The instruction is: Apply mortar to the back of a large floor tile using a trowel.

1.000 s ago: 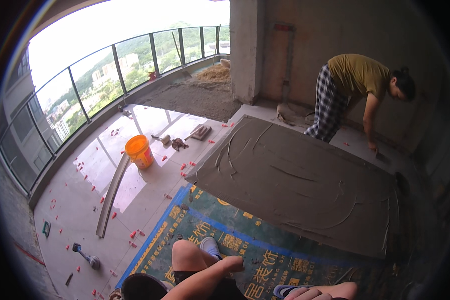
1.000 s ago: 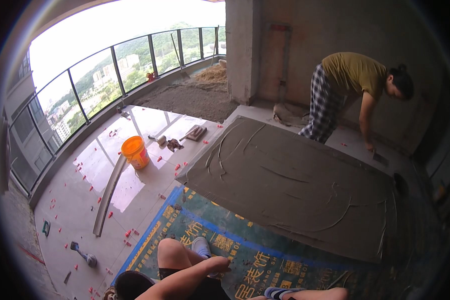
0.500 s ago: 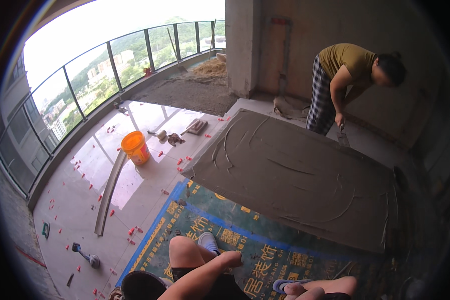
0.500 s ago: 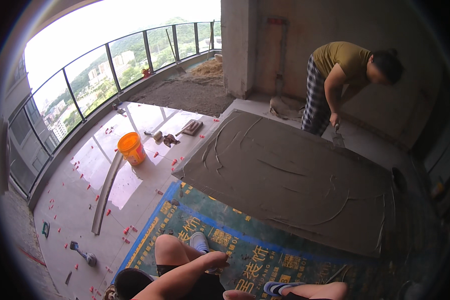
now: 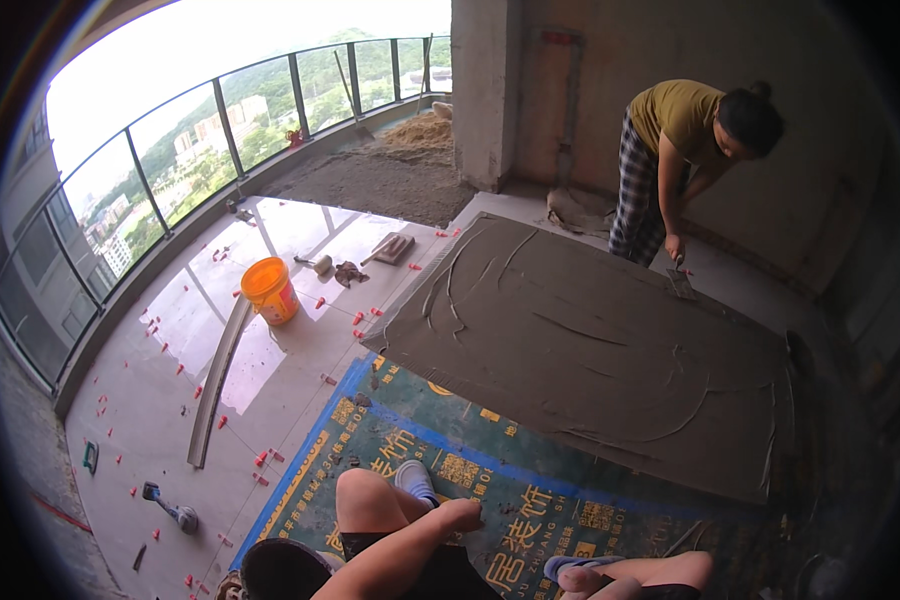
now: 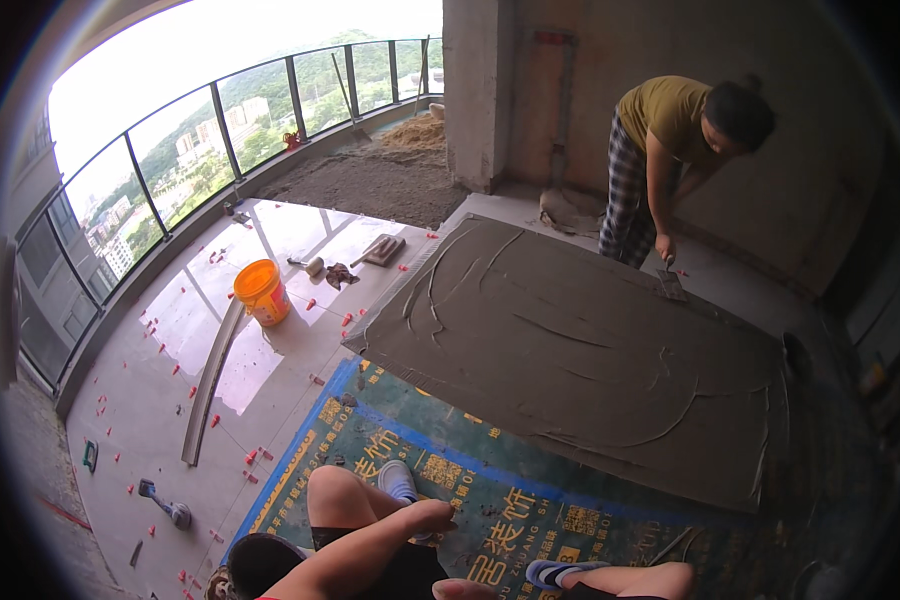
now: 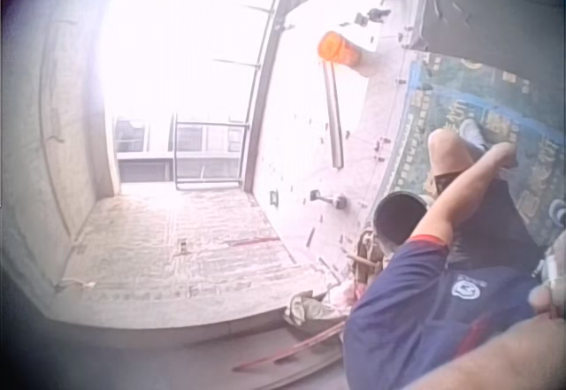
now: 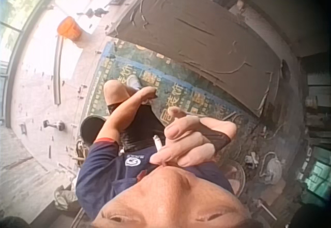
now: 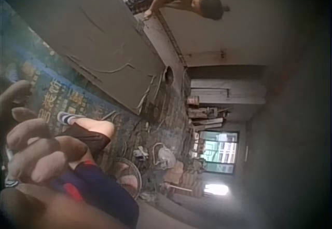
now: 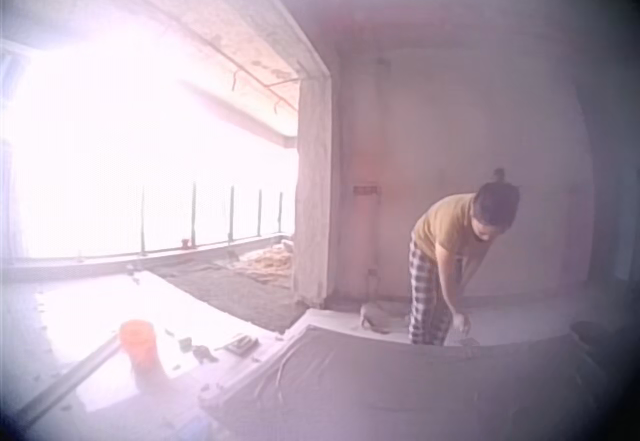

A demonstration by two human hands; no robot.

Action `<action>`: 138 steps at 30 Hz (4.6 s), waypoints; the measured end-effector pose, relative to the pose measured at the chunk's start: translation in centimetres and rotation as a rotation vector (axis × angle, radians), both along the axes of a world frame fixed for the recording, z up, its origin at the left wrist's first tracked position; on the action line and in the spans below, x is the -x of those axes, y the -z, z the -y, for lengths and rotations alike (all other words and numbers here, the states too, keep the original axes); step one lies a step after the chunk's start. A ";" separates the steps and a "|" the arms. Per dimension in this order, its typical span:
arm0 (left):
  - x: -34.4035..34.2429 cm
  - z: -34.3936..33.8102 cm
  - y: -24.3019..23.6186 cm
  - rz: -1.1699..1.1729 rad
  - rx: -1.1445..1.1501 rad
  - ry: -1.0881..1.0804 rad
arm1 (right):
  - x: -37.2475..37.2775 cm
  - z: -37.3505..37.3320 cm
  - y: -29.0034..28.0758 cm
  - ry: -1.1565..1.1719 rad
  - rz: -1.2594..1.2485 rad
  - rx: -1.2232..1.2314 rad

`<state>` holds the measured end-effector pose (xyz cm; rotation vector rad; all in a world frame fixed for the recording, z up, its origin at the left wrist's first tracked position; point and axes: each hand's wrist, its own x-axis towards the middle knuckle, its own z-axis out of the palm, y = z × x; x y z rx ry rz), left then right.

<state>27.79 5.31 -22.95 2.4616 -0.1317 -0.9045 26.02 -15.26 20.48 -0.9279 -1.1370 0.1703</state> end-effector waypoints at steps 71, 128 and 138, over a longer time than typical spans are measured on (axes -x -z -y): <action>8.4 10.3 -38.6 0.465 0.195 0.408 | -7.9 11.0 29.9 0.699 -0.830 0.559; 6.4 15.1 -28.0 0.667 0.645 0.312 | -8.4 11.0 30.8 0.665 -0.874 0.544; 8.9 13.2 -24.4 0.505 0.520 0.196 | -8.5 10.2 30.0 0.677 -0.886 0.509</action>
